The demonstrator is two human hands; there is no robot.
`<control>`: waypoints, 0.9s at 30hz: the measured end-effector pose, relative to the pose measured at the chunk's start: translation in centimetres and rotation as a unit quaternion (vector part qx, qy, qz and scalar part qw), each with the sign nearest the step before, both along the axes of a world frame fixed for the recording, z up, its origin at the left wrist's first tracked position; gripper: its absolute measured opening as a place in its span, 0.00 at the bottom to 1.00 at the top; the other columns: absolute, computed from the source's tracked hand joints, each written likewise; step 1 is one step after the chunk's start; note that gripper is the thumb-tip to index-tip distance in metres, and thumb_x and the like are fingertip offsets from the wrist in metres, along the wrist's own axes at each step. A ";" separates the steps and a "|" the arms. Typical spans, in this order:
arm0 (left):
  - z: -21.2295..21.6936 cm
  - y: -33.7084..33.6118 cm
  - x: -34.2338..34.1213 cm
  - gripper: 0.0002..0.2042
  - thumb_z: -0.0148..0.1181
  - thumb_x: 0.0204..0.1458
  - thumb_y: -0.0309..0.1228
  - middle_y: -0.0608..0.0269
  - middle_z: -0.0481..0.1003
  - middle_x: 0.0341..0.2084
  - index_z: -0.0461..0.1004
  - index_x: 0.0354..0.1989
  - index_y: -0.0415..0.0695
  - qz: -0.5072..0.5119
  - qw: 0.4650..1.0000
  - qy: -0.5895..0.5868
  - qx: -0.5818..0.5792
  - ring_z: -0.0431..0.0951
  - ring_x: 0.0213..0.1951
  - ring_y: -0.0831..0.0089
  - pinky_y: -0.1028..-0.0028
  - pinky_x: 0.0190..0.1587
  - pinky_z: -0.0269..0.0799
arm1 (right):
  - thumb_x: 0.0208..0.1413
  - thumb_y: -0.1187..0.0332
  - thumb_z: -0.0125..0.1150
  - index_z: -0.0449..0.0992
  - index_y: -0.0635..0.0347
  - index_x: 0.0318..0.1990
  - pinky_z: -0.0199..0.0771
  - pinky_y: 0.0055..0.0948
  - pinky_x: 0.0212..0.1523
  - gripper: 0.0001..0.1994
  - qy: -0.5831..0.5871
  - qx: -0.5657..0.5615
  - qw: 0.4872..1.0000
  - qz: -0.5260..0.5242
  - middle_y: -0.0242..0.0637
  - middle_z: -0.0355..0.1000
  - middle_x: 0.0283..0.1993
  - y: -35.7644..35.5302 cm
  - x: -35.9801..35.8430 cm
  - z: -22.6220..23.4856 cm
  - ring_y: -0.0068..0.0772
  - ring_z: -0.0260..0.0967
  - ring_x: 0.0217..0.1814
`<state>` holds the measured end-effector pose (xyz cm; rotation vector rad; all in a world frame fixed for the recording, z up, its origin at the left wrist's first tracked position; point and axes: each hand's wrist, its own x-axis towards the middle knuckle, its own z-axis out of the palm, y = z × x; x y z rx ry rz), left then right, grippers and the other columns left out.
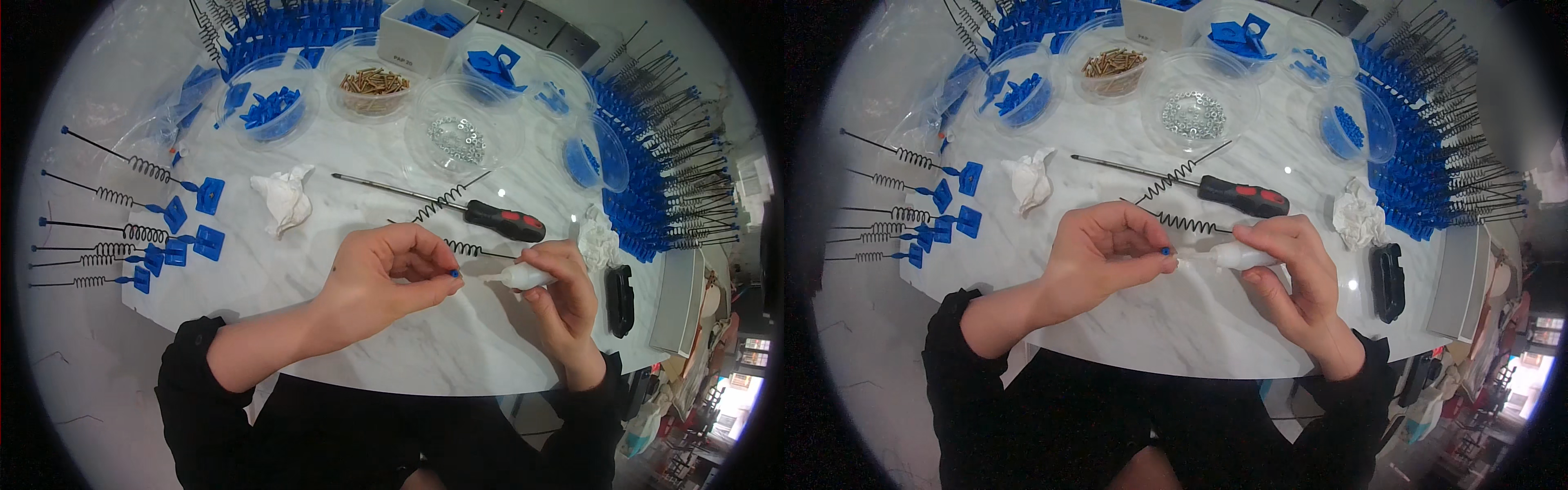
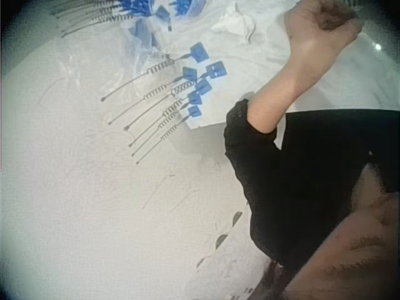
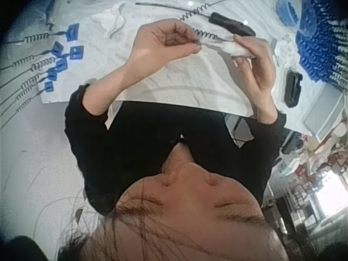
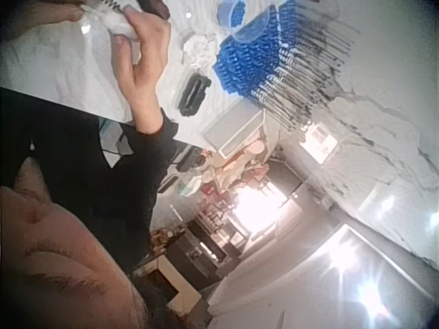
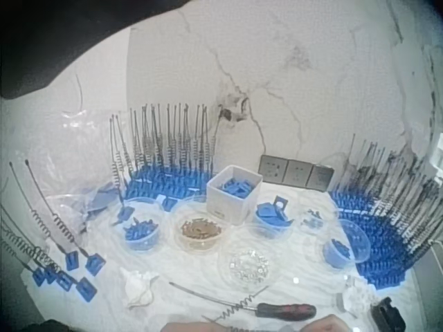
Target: Assembling small lighting components by gluing parts onto a wire and into a plastic housing.
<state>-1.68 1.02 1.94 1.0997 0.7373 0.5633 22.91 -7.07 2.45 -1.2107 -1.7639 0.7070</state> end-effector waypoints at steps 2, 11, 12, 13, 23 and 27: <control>0.2 0.1 0.0 0.09 0.65 0.50 0.17 0.64 0.78 0.34 0.74 0.38 0.37 -0.004 1.000 0.006 -0.016 0.79 0.39 0.78 0.79 0.43 0.75 | 0.50 0.80 0.63 0.72 0.66 0.53 0.68 0.29 0.50 0.20 0.058 -0.028 0.998 -0.019 0.44 0.71 0.47 -0.2 -0.6 -0.2 0.37 0.69 0.49; 0.3 0.4 0.0 0.08 0.66 0.49 0.17 0.63 0.78 0.34 0.75 0.37 0.36 -0.056 0.998 0.024 -0.022 0.80 0.40 0.77 0.78 0.45 0.76 | 0.53 0.72 0.66 0.69 0.66 0.48 0.67 0.28 0.51 0.17 0.059 -0.028 0.997 -0.036 0.43 0.69 0.48 0.2 0.0 0.2 0.32 0.67 0.50; 0.4 0.4 0.0 0.08 0.67 0.49 0.17 0.62 0.78 0.34 0.75 0.35 0.37 -0.057 0.998 0.032 -0.019 0.80 0.40 0.76 0.78 0.46 0.76 | 0.52 0.69 0.67 0.69 0.66 0.48 0.67 0.28 0.51 0.18 0.074 -0.039 0.995 -0.046 0.44 0.69 0.47 0.1 0.0 0.3 0.33 0.67 0.50; 0.1 0.3 0.1 0.08 0.67 0.49 0.17 0.62 0.78 0.34 0.75 0.35 0.37 -0.058 0.998 0.032 -0.020 0.80 0.40 0.76 0.78 0.46 0.76 | 0.52 0.69 0.67 0.69 0.66 0.48 0.67 0.28 0.51 0.18 0.073 -0.040 0.995 -0.047 0.44 0.69 0.47 0.1 -0.1 0.4 0.33 0.67 0.50; 0.0 0.3 -0.1 0.10 0.68 0.46 0.15 0.56 0.79 0.34 0.71 0.28 0.39 -0.017 1.000 -0.001 0.021 0.80 0.39 0.75 0.76 0.44 0.77 | 0.52 0.76 0.67 0.70 0.67 0.50 0.69 0.30 0.56 0.18 0.271 -0.158 0.950 -0.007 0.44 0.70 0.51 -0.1 0.4 0.0 0.34 0.69 0.55; -0.2 0.2 0.0 0.18 0.69 0.44 0.14 0.53 0.79 0.32 0.62 0.27 0.43 0.017 0.994 -0.007 0.110 0.80 0.37 0.75 0.75 0.43 0.78 | 0.52 0.77 0.66 0.70 0.68 0.51 0.69 0.29 0.57 0.18 0.264 -0.148 0.953 0.000 0.43 0.70 0.51 -0.2 0.3 0.0 0.34 0.70 0.55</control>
